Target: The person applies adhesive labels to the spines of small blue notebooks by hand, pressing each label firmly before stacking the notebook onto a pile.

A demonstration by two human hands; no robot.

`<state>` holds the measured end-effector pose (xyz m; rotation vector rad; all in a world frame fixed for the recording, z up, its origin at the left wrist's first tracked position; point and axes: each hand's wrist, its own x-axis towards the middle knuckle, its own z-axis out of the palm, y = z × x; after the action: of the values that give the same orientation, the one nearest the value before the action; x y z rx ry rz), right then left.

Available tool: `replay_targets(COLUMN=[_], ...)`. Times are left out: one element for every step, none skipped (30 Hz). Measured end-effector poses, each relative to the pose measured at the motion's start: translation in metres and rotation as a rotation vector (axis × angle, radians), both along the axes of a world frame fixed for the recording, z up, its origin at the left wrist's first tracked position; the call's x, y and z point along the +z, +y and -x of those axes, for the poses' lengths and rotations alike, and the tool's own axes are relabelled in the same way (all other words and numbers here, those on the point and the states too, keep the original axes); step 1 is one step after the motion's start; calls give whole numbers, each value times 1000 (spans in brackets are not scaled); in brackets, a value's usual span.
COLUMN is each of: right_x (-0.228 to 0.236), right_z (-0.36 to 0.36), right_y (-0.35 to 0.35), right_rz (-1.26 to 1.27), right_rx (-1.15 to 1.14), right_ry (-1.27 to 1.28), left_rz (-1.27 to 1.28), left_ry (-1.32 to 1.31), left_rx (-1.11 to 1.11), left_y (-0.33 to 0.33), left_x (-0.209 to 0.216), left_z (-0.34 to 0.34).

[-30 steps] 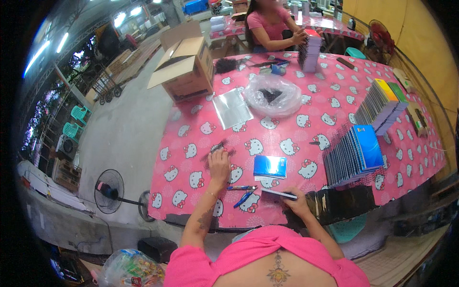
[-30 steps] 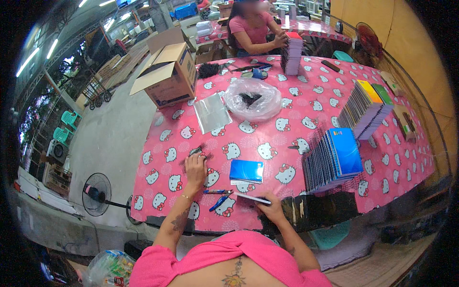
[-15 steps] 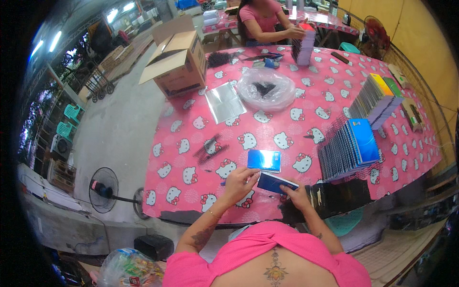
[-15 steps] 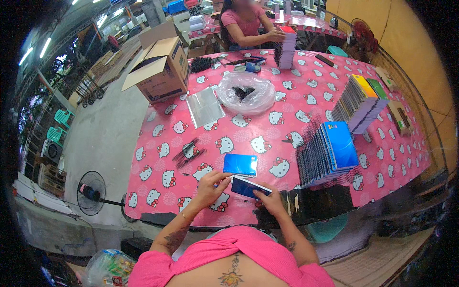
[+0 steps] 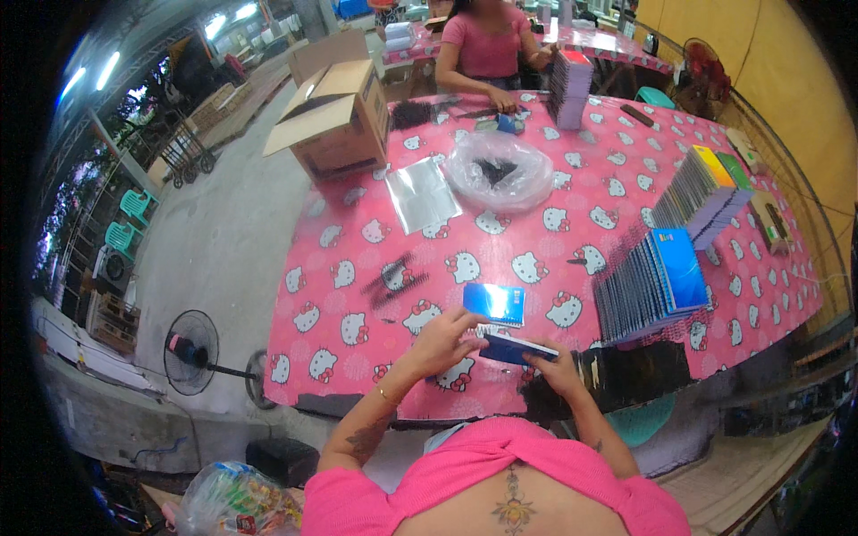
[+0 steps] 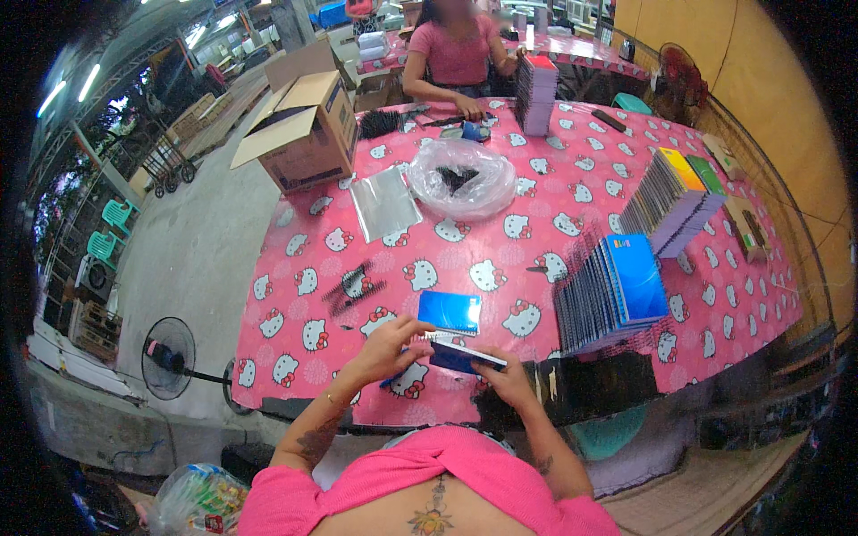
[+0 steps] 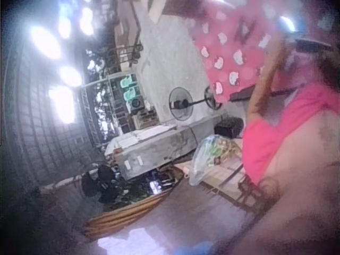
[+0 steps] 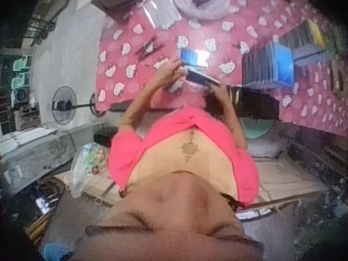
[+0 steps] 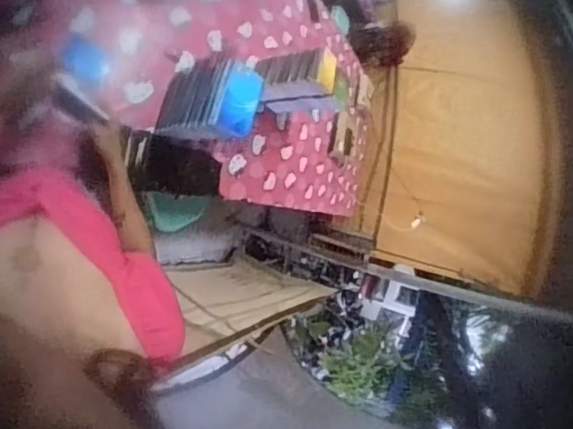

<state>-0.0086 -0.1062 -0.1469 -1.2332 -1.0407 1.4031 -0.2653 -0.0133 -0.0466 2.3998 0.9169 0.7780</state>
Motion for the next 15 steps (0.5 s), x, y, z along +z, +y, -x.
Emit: replay_targets(right_x=[2,5,7,10,15,21,21,21,21,33,34,33,37,42,47], right_z=[1,3,4,2,1,0,0,-2,-5,-3,-2,-1,-1,-2,-3], right_y=[0,1,1,1,1,1,1,1,3,3,4,4,4,5,5], right_rz=[9,16,17,18,17,28,4,-20,-44,-33,-74,-115,-151,-173,-149], right_rx=[12,25,43,52,60,51,49,47,44,46,47,48,41,52,41], right_ry=[13,26,21,16,11,12,8,4,-1,-16,-41,-66,-91,-137,-116], left_rz=[30,59,88,95,96,98,101,110,130,154,179,209,158,107,55], left_ry=[44,89,134,53,50,46,43,65,124,184,244,139,105,70,36], left_rx=[-41,-80,-118,-112,-121,-130,-137,-125,-143,-154,-165,-150,-159,-168,-177], left_y=[4,8,10,8,6,3,-1,-1,5,11,15,12,10,9,10], left_x=[-3,-10,-17,-14,-3,9,20,28,23,20,17,13,21,27,31], left_z=[4,8,13,9,4,1,-2,-4,-3,-1,2,3,-1,-3,-6])
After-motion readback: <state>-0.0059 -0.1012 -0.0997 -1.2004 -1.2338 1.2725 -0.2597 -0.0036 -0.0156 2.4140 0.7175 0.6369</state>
